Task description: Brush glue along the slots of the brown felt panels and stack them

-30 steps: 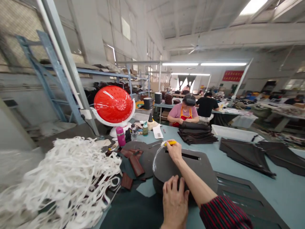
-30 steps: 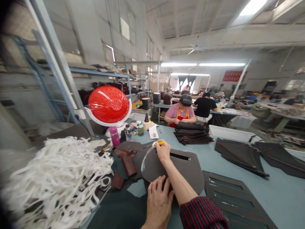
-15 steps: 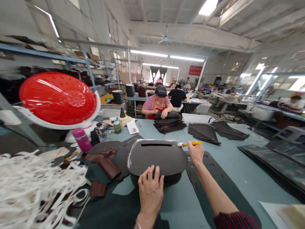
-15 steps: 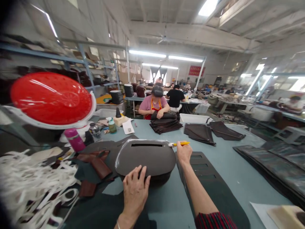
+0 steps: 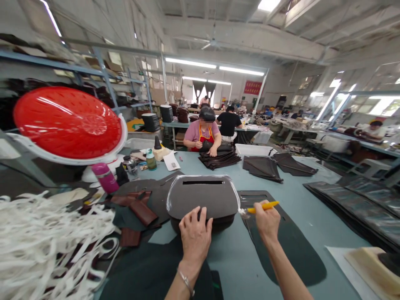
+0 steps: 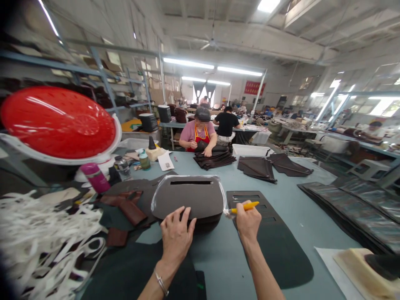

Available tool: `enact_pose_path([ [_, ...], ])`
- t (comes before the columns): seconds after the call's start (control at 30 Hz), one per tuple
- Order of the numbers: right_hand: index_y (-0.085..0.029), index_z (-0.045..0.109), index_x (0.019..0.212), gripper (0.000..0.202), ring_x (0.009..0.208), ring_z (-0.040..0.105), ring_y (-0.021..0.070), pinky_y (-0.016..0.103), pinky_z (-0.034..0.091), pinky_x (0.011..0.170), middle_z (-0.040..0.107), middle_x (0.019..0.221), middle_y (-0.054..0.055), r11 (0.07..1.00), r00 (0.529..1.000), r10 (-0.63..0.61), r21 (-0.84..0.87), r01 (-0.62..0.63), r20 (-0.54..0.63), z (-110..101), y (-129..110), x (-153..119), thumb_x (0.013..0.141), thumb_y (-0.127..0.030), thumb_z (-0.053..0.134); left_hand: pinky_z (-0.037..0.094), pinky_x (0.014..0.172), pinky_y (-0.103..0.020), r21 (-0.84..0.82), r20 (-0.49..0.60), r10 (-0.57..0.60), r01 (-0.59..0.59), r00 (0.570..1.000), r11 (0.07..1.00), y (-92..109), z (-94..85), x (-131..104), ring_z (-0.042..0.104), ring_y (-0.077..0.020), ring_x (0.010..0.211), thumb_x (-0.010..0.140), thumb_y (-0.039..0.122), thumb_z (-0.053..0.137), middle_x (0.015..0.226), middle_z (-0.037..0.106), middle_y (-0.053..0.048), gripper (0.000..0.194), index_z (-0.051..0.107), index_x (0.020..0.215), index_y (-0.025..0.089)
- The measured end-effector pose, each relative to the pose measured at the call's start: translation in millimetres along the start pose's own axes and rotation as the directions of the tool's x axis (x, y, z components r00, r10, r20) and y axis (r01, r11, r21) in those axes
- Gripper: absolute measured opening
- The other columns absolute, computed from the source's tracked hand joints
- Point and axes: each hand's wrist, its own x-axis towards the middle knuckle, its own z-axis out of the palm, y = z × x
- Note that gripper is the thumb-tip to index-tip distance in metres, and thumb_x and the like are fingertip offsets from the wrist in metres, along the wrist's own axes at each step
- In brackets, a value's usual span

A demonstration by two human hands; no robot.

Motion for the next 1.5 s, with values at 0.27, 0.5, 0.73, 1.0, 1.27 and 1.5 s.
enact_pose_path([
  [0.27,-0.018,0.06,0.08,0.011,0.059,0.056,0.0127,0.024,0.044,0.06,0.061,0.07,0.001,0.804,0.92,-0.392,0.495,0.33,0.023,7,-85,-96,0.084,-0.028,0.055,0.041,0.094,-0.034,-0.64,0.214,-0.113,0.227,0.97,0.734,-63,-47.6,57,0.058,-0.0176,0.105,0.092,0.045,0.03,0.113,0.064,-0.006,0.038,0.054,0.114,0.024],
  [0.5,-0.018,0.063,0.091,0.011,0.068,0.06,0.0135,0.024,0.048,0.066,0.065,0.079,0.004,0.609,0.714,-0.671,0.698,0.376,0.201,55,-95,-133,0.086,-0.021,0.053,0.041,0.087,-0.034,-0.52,0.422,-0.101,0.332,0.901,0.787,-102,-42.0,92,0.061,-0.0209,0.094,0.088,0.048,0.035,0.088,0.07,-0.004,0.036,0.06,0.096,0.024],
  [0.73,-0.018,0.063,0.076,0.015,0.057,0.058,0.0158,0.027,0.046,0.058,0.064,0.07,0.005,0.949,0.961,-0.209,0.198,0.244,-0.182,-18,-5,-55,0.08,-0.032,0.061,0.04,0.088,-0.035,-0.272,0.333,-0.012,0.109,0.943,0.956,-80,-29.5,73,0.055,-0.0203,0.094,0.092,0.044,0.028,0.101,0.06,-0.006,0.04,0.058,0.11,0.026],
  [1.0,-0.021,0.068,0.084,0.019,0.066,0.062,0.0138,0.023,0.048,0.065,0.069,0.078,0.0,0.751,0.895,-0.366,0.649,0.122,0.255,112,-149,-54,0.081,-0.033,0.054,0.036,0.092,-0.045,0.143,0.118,0.044,-0.061,0.992,0.988,-39,-12.1,51,0.043,-0.0264,0.102,0.087,0.033,0.045,0.11,0.052,-0.01,0.03,0.06,0.112,0.025],
  [1.27,-0.02,0.066,0.069,0.018,0.063,0.06,0.0177,0.026,0.044,0.066,0.066,0.066,0.001,0.958,0.997,-0.023,0.284,0.043,-0.073,89,-74,13,0.073,-0.034,0.057,0.035,0.093,-0.047,0.131,0.066,0.028,-0.037,0.997,0.991,-42,-9.6,51,0.04,-0.0268,0.104,0.087,0.036,0.047,0.111,0.05,-0.008,0.032,0.057,0.117,0.029],
  [1.5,-0.022,0.068,0.081,0.02,0.066,0.061,0.014,0.023,0.044,0.065,0.069,0.076,0.0,0.79,0.86,-0.461,0.543,0.284,0.22,145,-150,-24,0.08,-0.03,0.05,0.037,0.092,-0.047,0.122,0.088,0.027,-0.037,0.996,0.992,-42,-6.9,52,0.042,-0.0271,0.102,0.088,0.034,0.045,0.109,0.052,-0.01,0.03,0.061,0.111,0.026],
])
